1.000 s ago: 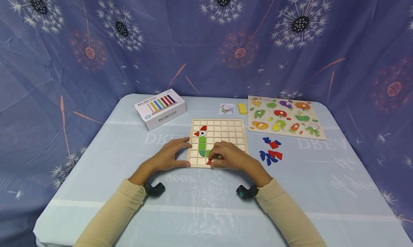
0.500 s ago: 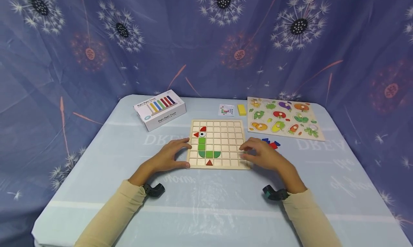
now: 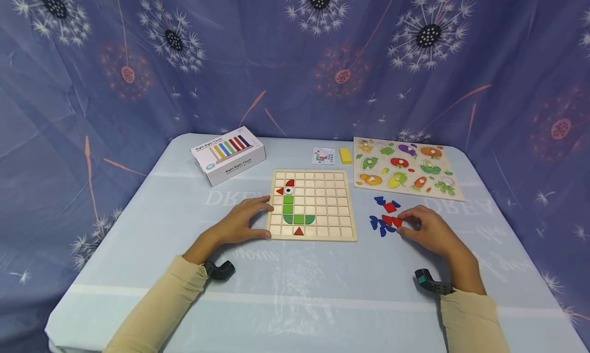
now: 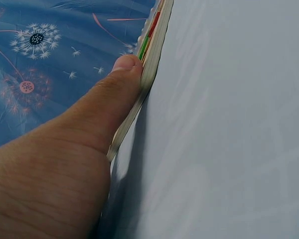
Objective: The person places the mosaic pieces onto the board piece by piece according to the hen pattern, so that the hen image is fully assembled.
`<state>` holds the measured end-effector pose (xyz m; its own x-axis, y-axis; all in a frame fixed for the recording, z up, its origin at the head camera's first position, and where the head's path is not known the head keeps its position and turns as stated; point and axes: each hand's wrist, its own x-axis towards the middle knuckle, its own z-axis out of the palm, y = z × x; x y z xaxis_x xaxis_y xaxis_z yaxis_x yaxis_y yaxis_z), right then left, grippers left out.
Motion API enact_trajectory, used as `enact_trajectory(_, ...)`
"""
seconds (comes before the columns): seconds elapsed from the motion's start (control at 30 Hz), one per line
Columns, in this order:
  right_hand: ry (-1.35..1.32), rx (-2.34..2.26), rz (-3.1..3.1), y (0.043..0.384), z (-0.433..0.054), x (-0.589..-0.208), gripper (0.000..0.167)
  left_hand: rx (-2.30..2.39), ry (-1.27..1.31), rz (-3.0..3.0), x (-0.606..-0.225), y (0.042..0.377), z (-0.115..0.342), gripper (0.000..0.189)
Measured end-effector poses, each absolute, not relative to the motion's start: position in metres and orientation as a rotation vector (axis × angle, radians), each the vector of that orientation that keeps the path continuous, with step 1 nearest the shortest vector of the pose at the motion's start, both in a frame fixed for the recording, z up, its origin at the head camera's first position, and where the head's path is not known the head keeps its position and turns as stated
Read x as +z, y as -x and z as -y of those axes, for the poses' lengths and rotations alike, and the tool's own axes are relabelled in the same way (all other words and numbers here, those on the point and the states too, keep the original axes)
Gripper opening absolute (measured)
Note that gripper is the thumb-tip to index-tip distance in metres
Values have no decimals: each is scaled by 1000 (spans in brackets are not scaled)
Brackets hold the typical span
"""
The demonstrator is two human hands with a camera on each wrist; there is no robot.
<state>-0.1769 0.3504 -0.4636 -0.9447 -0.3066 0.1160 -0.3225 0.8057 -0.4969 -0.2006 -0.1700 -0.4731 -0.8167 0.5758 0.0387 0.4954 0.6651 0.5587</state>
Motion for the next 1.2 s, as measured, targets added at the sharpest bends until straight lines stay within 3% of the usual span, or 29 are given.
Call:
enact_trajectory(0.43,-470,880,2921,174,-350,-471,22,852,-910,-2733,-473,202,170,70)
enact_trajectory(1.2,-556,845,2746,184,-326,-468,25,873,-887,-2738,-474,199,169,68)
